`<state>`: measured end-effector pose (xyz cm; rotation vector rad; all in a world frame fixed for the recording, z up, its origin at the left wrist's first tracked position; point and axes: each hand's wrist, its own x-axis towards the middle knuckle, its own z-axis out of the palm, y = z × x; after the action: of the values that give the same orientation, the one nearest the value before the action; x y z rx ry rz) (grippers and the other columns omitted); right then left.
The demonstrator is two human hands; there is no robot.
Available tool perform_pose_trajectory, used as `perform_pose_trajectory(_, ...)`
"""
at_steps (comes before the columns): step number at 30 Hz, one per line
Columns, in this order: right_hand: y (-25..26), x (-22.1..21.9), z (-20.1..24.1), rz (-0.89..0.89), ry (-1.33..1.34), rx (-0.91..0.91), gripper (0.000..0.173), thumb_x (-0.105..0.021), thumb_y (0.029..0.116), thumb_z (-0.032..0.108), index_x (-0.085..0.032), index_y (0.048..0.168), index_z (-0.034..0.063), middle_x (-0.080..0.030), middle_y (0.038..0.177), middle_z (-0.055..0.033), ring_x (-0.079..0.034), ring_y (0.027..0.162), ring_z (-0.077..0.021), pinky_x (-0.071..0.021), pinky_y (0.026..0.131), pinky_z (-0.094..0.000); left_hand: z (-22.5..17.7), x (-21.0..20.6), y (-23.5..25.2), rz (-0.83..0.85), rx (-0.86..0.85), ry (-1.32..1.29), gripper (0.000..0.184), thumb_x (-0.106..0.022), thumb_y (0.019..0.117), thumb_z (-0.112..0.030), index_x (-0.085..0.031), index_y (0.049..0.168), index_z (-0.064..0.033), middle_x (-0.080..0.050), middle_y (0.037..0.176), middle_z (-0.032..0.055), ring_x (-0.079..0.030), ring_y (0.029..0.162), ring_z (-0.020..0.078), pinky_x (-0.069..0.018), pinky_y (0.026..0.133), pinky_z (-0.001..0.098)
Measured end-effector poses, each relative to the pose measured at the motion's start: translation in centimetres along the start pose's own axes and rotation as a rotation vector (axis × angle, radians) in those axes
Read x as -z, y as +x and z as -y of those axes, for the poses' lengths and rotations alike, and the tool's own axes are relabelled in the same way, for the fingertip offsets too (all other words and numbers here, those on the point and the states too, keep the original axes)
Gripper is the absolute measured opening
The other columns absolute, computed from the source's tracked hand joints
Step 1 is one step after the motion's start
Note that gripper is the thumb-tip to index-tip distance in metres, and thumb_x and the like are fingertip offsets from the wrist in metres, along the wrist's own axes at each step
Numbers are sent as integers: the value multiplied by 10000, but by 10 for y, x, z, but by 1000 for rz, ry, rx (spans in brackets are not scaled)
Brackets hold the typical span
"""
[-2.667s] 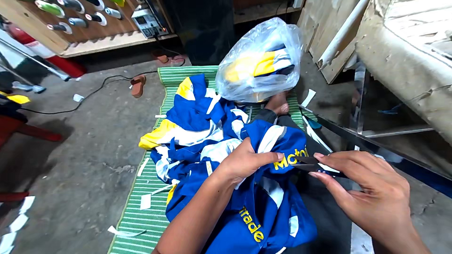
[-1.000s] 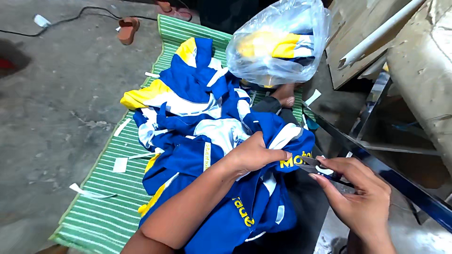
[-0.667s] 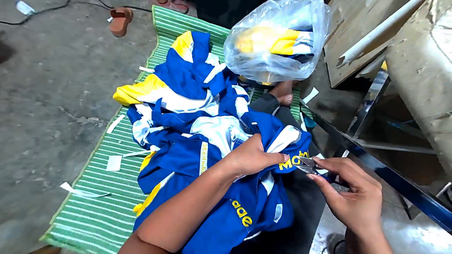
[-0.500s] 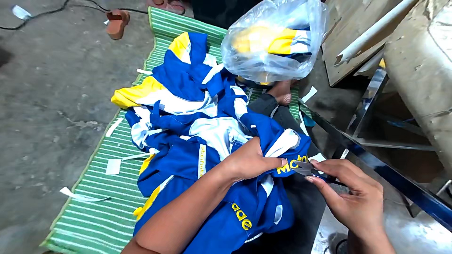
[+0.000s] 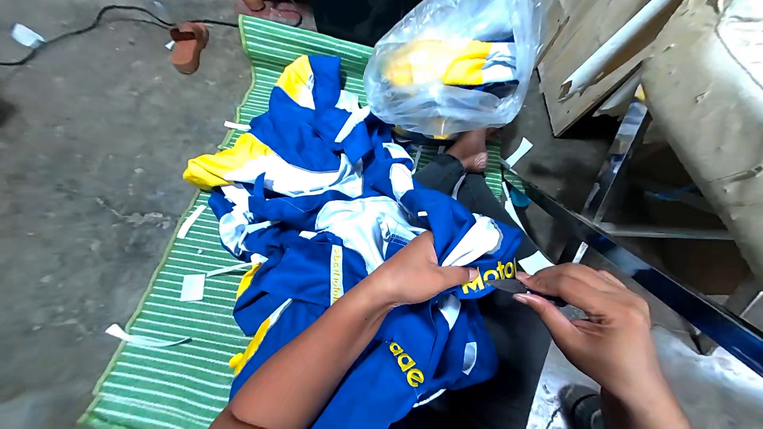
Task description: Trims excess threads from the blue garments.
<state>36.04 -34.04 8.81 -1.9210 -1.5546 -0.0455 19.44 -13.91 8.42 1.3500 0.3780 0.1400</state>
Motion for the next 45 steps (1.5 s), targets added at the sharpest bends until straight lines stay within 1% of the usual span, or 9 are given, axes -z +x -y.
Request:
perform_pose_trajectory(5, 1, 3, -3, 61, 96, -4, 268, -684, 971, 391, -808, 1049, 166, -766, 1012, -3, -684, 924, -84, -517, 810, -328, -3, 1, -1, -1, 9, -45, 221, -693, 873, 62, -656, 1075, -20, -730, 933, 21, -703, 864, 55, -596, 816, 244)
perform_pose_trajectory(7, 2, 10, -7, 111, 212, -26, 282, -718, 946, 388, -798, 1092, 160, -750, 1043, 10, -667, 967, -46, -528, 846, -271, -3, 2, -2, 1, 2, -58, 226, -687, 873, 71, -653, 1075, -23, -728, 932, 18, -700, 861, 53, -593, 809, 241)
perform_pose_trajectory(9, 5, 16, -10, 141, 291, -43, 287, -740, 935, 359, -793, 1093, 125, -741, 1049, 6, -654, 963, -8, -535, 824, -174, -3, 2, -2, 4, 5, -57, 229, -688, 873, 70, -654, 1078, -26, -730, 931, 16, -702, 857, 52, -594, 805, 241)
perform_pose_trajectory(11, 9, 19, -10, 168, 310, -59, 285, -740, 932, 351, -796, 1080, 114, -742, 1041, 8, -654, 949, 4, -530, 795, -151, -3, 3, -2, 19, 5, -52, 228, -685, 875, 69, -653, 1080, -25, -729, 931, 20, -702, 855, 56, -595, 803, 244)
perform_pose_trajectory(16, 16, 18, -7, 237, 255, -62, 270, -715, 938, 398, -805, 1055, 172, -748, 1030, 54, -673, 948, -3, -560, 817, -203, -5, 3, -2, 46, 11, -38, 222, -690, 877, 57, -653, 1082, -18, -731, 927, 30, -705, 853, 65, -596, 800, 245)
perform_pose_trajectory(22, 21, 20, -5, 269, 179, -50, 268, -680, 948, 439, -811, 1028, 219, -746, 994, 86, -670, 915, -9, -553, 805, -274, -5, 3, -2, 60, -7, -34, 234, -692, 868, 66, -647, 1083, -13, -729, 920, 33, -706, 842, 65, -598, 788, 243)
perform_pose_trajectory(26, 21, 21, -3, 271, 134, -32, 267, -666, 955, 445, -811, 1034, 235, -750, 1003, 93, -676, 934, -31, -540, 840, -345, -5, 3, -2, 66, 10, -33, 245, -698, 865, 65, -645, 1091, -13, -730, 928, 39, -707, 849, 67, -598, 795, 242)
perform_pose_trajectory(34, 24, 23, 0, 280, 68, 23, 289, -634, 978, 443, -814, 1028, 223, -759, 990, 69, -677, 916, -53, -519, 804, -343, -6, 3, -3, 80, 19, -44, 241, -697, 857, 79, -645, 1074, -12, -728, 914, 34, -704, 835, 63, -596, 783, 238)
perform_pose_trajectory(45, 27, 24, 1, 294, 43, 57, 286, -619, 984, 442, -812, 1004, 232, -756, 980, 79, -670, 904, -48, -506, 793, -342, -5, 4, -2, 101, 16, -37, 261, -706, 849, 83, -647, 1086, -10, -733, 925, 42, -709, 847, 69, -600, 788, 241)
